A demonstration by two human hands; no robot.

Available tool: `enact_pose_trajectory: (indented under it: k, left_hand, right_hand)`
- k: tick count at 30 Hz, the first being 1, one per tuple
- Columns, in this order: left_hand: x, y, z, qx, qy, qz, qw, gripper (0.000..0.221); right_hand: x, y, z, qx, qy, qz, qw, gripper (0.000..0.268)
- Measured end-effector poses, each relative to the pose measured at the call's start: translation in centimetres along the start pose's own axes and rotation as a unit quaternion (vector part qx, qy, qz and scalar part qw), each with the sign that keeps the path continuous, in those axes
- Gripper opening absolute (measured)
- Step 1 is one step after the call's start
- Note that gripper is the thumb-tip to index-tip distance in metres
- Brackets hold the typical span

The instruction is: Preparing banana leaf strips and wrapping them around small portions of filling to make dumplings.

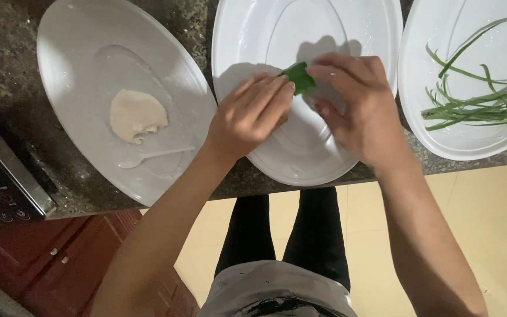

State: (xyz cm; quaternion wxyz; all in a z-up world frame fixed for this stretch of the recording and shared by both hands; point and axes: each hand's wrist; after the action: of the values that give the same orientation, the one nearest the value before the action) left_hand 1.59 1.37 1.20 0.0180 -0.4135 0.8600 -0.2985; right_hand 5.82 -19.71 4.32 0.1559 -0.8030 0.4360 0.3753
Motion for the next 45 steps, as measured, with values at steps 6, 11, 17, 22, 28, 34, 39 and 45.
enact_pose_trajectory:
  k: [6, 11, 17, 22, 28, 34, 39, 45]
  left_hand:
    - [1.9, -1.6, -1.8, -0.073, 0.352, -0.439, 0.824, 0.016]
    - [2.3, -3.3, -3.1, -0.045, 0.513, -0.565, 0.644, 0.023]
    - [2.5, -3.6, -3.5, -0.020, 0.482, -0.543, 0.687, 0.025]
    - [3.5, -3.9, -2.9, -0.003, 0.435, -0.537, 0.723, 0.020]
    - [4.1, -4.9, -2.6, 0.017, 0.467, -0.594, 0.655, 0.027]
    - [3.5, -5.5, -4.1, -0.118, 0.530, -0.602, 0.585, 0.042]
    - [3.8, -5.6, -4.0, -0.103, 0.587, -0.570, 0.566, 0.033]
    - [4.7, -5.9, -3.4, -0.079, 0.602, -0.555, 0.568, 0.041]
  right_hand:
    - [-0.8, -0.2, 0.2, 0.035, -0.138, 0.091, 0.986, 0.012]
    - [-1.1, 0.1, 0.1, 0.051, -0.403, 0.253, 0.878, 0.016]
    - [-2.7, 0.4, -1.0, 0.028, -0.382, 0.273, 0.883, 0.017]
    - [-3.0, 0.6, -0.8, 0.037, -0.374, 0.309, 0.873, 0.013]
    - [-3.2, 1.2, -1.0, 0.053, -0.405, 0.324, 0.853, 0.018]
    - [-2.7, 2.0, -1.5, 0.082, -0.414, 0.294, 0.858, 0.020]
    - [-2.6, 2.3, -2.0, 0.094, -0.425, 0.300, 0.849, 0.021]
    - [-2.2, 3.2, -2.7, 0.084, -0.438, 0.302, 0.843, 0.019]
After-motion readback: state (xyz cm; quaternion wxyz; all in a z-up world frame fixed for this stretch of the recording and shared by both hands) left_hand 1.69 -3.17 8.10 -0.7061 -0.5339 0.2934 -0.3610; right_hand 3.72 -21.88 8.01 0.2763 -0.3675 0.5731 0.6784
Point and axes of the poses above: each hand's wrist, its own y-axis away from the middle knuckle, its own z-axis out of the palm, x = y × z, and after that the axes turned 3 degrees about z, right-handed
